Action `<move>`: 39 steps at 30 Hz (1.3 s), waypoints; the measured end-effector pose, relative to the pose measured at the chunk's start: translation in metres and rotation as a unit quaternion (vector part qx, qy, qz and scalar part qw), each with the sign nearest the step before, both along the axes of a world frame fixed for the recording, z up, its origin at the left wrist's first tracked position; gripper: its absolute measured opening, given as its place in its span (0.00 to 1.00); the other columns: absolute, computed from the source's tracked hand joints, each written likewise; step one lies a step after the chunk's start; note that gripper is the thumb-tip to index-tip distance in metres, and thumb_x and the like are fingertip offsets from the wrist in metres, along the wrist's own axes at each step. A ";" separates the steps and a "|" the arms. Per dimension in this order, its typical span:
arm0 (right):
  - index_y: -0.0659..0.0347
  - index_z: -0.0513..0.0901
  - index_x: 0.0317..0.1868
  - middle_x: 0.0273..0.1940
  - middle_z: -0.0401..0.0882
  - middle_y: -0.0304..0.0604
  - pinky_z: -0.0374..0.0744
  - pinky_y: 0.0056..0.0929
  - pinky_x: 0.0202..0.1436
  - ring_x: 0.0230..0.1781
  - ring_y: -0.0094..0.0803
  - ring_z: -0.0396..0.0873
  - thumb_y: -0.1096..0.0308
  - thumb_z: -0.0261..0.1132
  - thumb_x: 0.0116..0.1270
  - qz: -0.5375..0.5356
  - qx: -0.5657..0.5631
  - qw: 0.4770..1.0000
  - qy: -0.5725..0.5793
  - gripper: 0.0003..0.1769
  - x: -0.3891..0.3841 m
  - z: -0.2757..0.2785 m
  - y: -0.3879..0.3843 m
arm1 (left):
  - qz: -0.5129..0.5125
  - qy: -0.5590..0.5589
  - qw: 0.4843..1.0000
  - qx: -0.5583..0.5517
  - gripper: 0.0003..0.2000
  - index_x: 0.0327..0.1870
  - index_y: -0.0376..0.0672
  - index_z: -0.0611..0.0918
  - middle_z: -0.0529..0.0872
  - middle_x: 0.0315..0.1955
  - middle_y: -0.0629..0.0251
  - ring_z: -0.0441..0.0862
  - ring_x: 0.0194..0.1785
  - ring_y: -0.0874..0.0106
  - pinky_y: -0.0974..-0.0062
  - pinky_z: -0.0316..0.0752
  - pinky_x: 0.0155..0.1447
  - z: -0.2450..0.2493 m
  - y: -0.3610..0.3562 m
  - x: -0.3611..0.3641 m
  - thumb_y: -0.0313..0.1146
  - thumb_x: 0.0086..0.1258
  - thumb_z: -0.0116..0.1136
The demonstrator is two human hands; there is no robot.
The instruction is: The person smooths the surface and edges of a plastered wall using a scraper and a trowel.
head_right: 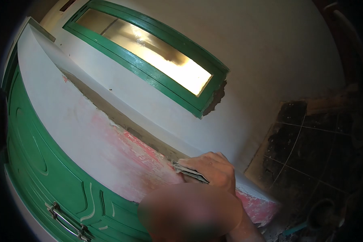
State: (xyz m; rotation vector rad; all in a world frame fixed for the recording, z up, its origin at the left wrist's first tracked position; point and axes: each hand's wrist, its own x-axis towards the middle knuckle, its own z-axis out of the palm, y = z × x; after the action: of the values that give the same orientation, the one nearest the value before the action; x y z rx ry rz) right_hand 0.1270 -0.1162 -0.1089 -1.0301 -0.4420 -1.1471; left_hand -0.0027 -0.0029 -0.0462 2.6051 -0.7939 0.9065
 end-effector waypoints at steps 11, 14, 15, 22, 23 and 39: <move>0.60 0.95 0.47 0.41 0.96 0.42 0.87 0.33 0.42 0.37 0.39 0.90 0.80 0.83 0.53 0.018 0.043 0.999 0.011 0.19 -0.005 -0.002 0.002 | 0.028 -0.016 0.999 0.019 0.17 0.60 0.38 0.90 0.95 0.47 0.55 0.92 0.45 0.63 0.62 0.85 0.59 -0.001 0.003 -0.005 0.31 0.73 0.74; 0.60 0.95 0.47 0.41 0.96 0.43 0.88 0.33 0.43 0.37 0.40 0.91 0.81 0.82 0.54 0.008 0.036 0.999 -0.001 0.18 -0.006 0.004 0.006 | 0.008 0.010 1.000 0.002 0.17 0.60 0.38 0.90 0.95 0.48 0.55 0.92 0.44 0.63 0.63 0.85 0.56 -0.004 0.003 -0.005 0.31 0.73 0.74; 0.60 0.95 0.47 0.41 0.96 0.43 0.88 0.33 0.43 0.38 0.40 0.91 0.81 0.82 0.55 0.008 0.030 1.000 -0.002 0.18 -0.006 0.002 0.007 | 0.005 0.006 1.000 0.001 0.17 0.60 0.38 0.90 0.95 0.47 0.56 0.92 0.43 0.64 0.64 0.85 0.55 -0.004 0.002 -0.006 0.30 0.73 0.75; 0.61 0.95 0.48 0.41 0.96 0.44 0.88 0.34 0.42 0.37 0.39 0.91 0.81 0.82 0.55 0.018 0.036 0.999 0.010 0.18 -0.005 -0.004 0.006 | 0.007 -0.002 1.000 -0.003 0.17 0.60 0.37 0.89 0.95 0.45 0.57 0.91 0.43 0.66 0.65 0.85 0.55 0.001 0.001 -0.009 0.29 0.73 0.75; 0.61 0.95 0.48 0.41 0.96 0.44 0.88 0.34 0.42 0.37 0.39 0.91 0.81 0.81 0.56 0.020 0.042 0.999 0.009 0.18 -0.005 -0.001 0.008 | 0.001 0.017 1.000 -0.023 0.16 0.60 0.37 0.90 0.95 0.46 0.57 0.92 0.43 0.65 0.65 0.85 0.55 -0.001 0.001 -0.010 0.29 0.73 0.75; 0.60 0.96 0.46 0.40 0.96 0.43 0.88 0.33 0.43 0.37 0.39 0.91 0.82 0.81 0.54 0.006 0.032 0.999 0.027 0.17 -0.010 -0.020 0.006 | 0.001 -0.020 1.000 0.022 0.14 0.57 0.38 0.91 0.95 0.51 0.53 0.93 0.51 0.57 0.60 0.85 0.60 -0.002 0.004 -0.005 0.29 0.74 0.75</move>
State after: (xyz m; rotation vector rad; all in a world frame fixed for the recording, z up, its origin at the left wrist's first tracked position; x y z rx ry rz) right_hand 0.1173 -0.1099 -0.1287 -0.9989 -0.3659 -1.1135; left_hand -0.0080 0.0016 -0.0479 2.6344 -0.8308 0.9555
